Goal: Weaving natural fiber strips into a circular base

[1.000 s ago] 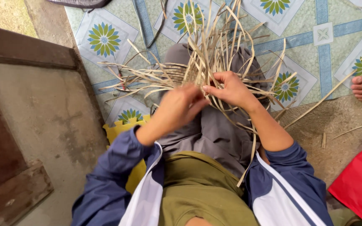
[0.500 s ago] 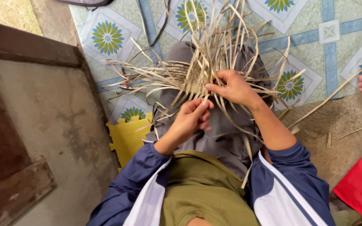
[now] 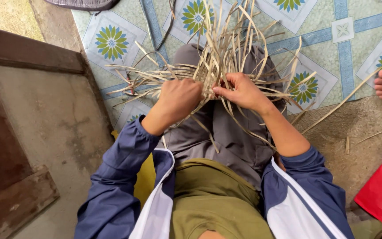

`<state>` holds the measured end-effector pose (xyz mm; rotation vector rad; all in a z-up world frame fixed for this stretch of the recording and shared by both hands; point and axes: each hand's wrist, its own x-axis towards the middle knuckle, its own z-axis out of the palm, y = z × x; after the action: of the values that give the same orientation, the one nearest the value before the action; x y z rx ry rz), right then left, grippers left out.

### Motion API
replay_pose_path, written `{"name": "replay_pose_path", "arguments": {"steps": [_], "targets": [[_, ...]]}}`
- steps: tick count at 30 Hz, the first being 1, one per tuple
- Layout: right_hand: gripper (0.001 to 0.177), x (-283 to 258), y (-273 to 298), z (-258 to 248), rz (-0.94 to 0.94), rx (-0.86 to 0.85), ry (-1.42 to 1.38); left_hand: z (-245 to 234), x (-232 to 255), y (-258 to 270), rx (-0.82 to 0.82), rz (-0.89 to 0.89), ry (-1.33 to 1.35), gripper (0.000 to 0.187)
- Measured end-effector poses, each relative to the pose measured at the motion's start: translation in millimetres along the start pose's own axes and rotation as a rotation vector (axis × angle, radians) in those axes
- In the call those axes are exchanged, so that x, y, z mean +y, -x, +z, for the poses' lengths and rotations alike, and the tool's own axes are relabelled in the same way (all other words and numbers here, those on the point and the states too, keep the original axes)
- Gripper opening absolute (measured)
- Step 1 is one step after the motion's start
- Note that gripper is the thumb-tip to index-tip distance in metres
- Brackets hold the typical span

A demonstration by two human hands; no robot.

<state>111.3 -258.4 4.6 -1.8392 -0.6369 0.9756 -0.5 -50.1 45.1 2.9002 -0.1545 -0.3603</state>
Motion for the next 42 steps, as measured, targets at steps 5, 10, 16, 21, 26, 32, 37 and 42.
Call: {"name": "replay_pose_path", "arguments": {"steps": [5, 10, 16, 21, 26, 32, 37, 42], "targets": [[0.022, 9, -2, 2, -0.013, 0.019, 0.041, -24, 19, -3, 0.063, 0.100, 0.226, 0.021], [0.022, -4, 0, 2, -0.019, 0.010, 0.049, -3, 16, -3, 0.162, 0.187, 0.110, 0.020], [0.018, 9, -1, 0, -0.019, -0.027, 0.050, -7, 18, -4, 0.059, 0.219, 0.149, 0.027], [0.014, 18, -3, 3, 0.005, -0.048, 0.043, -2, 22, -9, 0.073, 0.228, 0.139, 0.030], [0.030, 21, -5, 3, -0.036, -0.060, 0.065, -4, 26, -25, -0.122, 0.174, 0.274, 0.026], [0.041, 12, 4, 1, -0.058, -0.029, 0.051, 26, 14, -35, -0.303, -0.163, 0.653, 0.038], [0.025, 3, 6, 2, -0.119, -0.035, 0.029, -31, 33, -10, -0.218, -0.174, 0.482, 0.037], [0.022, 19, 4, 1, -0.172, 0.006, 0.127, 10, 27, -9, -0.126, -0.192, 0.429, 0.038]]}}
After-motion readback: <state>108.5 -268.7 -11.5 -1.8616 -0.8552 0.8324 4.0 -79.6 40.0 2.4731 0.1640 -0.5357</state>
